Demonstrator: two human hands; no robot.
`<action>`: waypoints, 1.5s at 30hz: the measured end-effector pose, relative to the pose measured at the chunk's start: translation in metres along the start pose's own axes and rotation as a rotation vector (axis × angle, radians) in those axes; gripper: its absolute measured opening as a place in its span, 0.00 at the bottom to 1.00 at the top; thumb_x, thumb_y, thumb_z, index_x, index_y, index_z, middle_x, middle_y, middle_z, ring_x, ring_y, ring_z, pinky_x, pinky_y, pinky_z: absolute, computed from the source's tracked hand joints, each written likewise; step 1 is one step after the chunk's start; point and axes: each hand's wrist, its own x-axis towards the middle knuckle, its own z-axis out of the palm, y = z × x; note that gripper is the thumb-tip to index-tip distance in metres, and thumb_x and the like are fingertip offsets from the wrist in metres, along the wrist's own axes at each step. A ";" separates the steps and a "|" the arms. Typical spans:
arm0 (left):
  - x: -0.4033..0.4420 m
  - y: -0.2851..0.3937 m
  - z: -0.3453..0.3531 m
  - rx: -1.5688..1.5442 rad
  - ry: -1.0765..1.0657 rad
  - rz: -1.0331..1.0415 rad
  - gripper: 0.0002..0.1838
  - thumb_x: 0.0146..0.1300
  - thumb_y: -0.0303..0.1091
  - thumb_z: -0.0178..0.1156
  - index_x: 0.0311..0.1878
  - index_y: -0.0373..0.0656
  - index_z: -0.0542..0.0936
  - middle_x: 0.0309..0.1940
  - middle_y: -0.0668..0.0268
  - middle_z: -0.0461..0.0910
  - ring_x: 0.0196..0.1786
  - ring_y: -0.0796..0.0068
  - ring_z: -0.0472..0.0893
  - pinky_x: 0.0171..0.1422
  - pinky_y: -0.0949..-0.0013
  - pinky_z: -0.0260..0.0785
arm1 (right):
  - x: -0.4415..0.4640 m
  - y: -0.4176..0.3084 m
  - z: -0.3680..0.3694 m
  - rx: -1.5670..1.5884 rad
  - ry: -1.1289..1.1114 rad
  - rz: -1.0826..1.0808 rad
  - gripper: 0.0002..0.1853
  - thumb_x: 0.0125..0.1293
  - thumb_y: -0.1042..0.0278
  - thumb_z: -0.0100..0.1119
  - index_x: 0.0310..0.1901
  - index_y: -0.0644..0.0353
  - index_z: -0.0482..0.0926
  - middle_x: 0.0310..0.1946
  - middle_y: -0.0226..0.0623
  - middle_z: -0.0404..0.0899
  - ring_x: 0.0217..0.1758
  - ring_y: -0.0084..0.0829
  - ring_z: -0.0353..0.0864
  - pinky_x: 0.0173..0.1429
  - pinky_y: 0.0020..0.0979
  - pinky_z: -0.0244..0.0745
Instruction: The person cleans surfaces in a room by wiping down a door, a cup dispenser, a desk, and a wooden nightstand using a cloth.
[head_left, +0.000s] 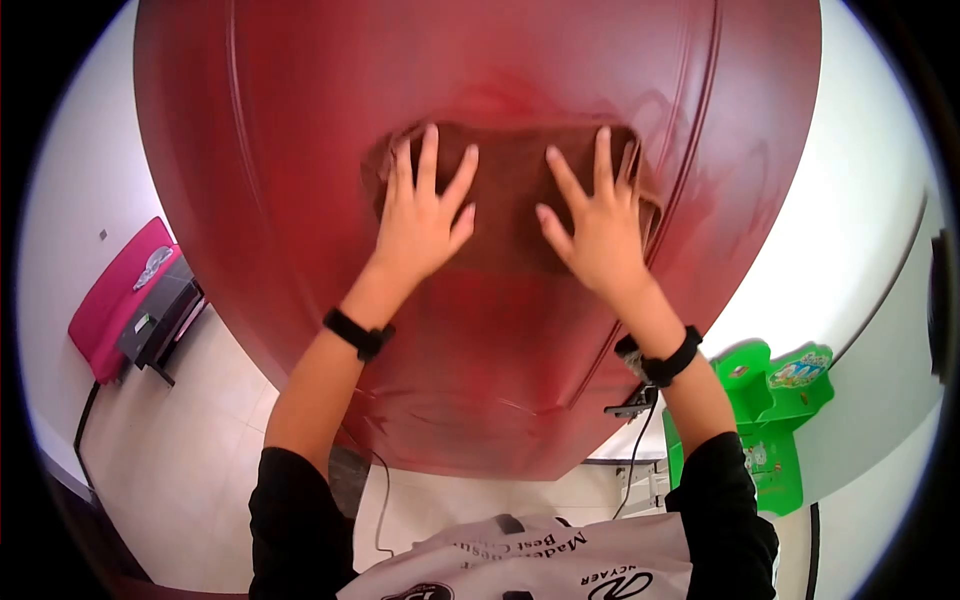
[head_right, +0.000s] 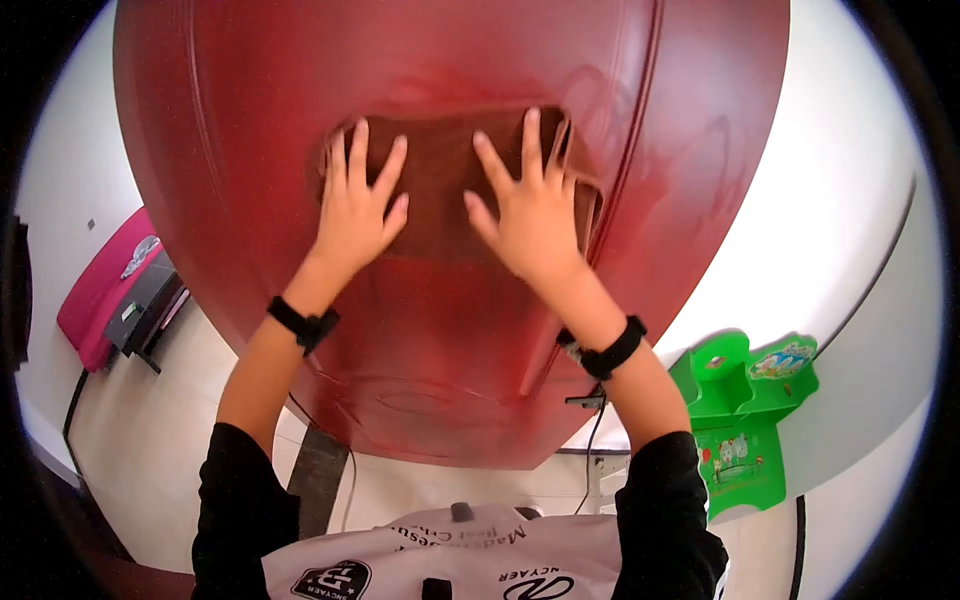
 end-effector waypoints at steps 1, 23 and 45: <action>0.015 -0.010 -0.007 0.019 0.033 -0.008 0.34 0.57 0.38 0.60 0.69 0.51 0.65 0.69 0.43 0.54 0.64 0.34 0.59 0.67 0.40 0.55 | 0.018 0.001 -0.002 0.029 0.063 -0.011 0.31 0.61 0.51 0.59 0.66 0.46 0.67 0.71 0.59 0.48 0.60 0.66 0.65 0.62 0.57 0.63; -0.124 -0.087 -0.021 0.025 -0.150 -0.541 0.33 0.62 0.39 0.58 0.69 0.41 0.61 0.69 0.39 0.50 0.69 0.32 0.54 0.71 0.43 0.52 | 0.072 -0.150 0.086 0.052 -0.054 -0.441 0.35 0.52 0.53 0.63 0.65 0.45 0.68 0.71 0.47 0.53 0.61 0.45 0.67 0.60 0.57 0.64; -0.192 -0.005 0.004 -0.309 -0.156 -0.956 0.36 0.60 0.41 0.60 0.69 0.39 0.60 0.68 0.40 0.53 0.67 0.39 0.59 0.69 0.44 0.51 | 0.020 -0.189 0.118 0.069 -0.235 -0.891 0.31 0.56 0.49 0.58 0.57 0.60 0.74 0.61 0.35 0.67 0.65 0.38 0.61 0.68 0.56 0.56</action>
